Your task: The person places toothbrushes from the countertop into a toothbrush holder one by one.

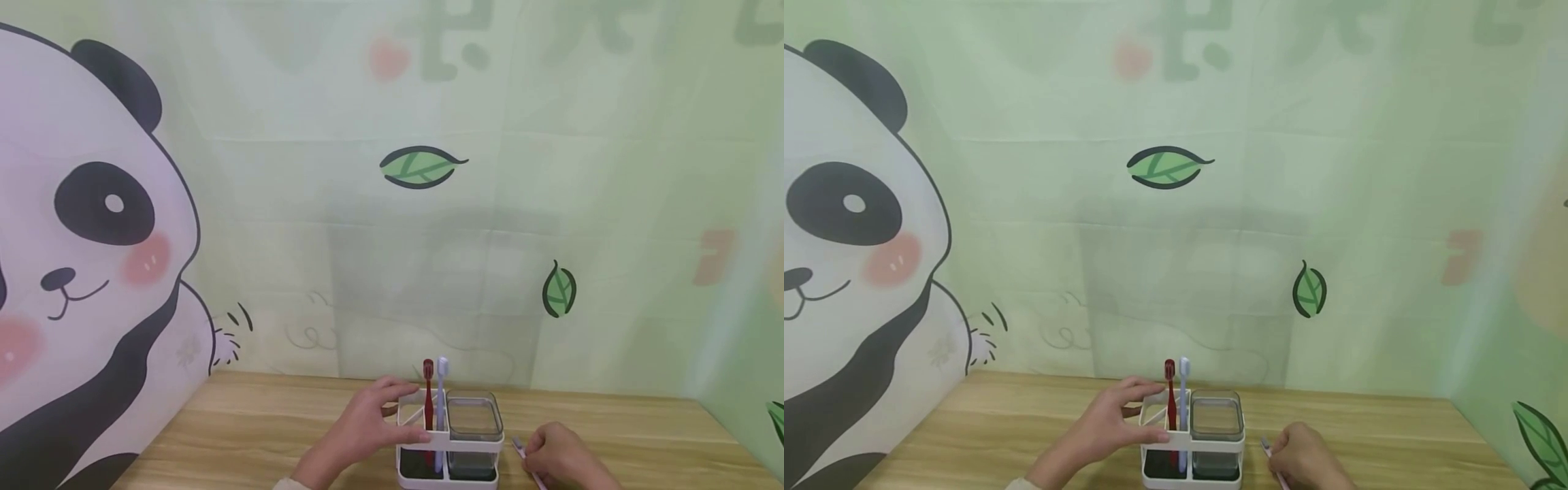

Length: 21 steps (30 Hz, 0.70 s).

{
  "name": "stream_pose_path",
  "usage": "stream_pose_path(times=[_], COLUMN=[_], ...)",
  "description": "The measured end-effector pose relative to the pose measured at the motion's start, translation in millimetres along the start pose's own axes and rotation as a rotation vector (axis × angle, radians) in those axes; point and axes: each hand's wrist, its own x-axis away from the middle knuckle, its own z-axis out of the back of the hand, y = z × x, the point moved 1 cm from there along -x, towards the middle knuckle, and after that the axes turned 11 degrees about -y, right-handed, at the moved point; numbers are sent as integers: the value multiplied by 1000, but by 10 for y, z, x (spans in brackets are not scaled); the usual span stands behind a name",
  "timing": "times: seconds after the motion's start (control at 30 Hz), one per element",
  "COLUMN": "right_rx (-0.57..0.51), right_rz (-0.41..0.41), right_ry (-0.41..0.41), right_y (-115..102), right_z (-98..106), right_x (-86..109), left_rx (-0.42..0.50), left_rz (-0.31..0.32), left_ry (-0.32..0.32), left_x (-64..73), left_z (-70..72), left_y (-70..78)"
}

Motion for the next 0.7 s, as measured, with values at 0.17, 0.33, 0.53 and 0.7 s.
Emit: stream_pose_path(times=[0.17,0.33,0.53,0.7], right_rx=[23,16,-20,-87], right_rz=[-2,1,29,31], right_ry=[0,3,13,0], right_y=[3,-14,-13,-34], right_z=[1,-1,1,55], right_x=[-8,7,30,47], left_rx=[5,2,5,-1], left_rz=[8,9,6,6], left_ry=[-4,-7,-6,-4], left_x=[-3,-2,-3,-3], left_z=[1,4,4,2], left_y=[3,1,0,1])
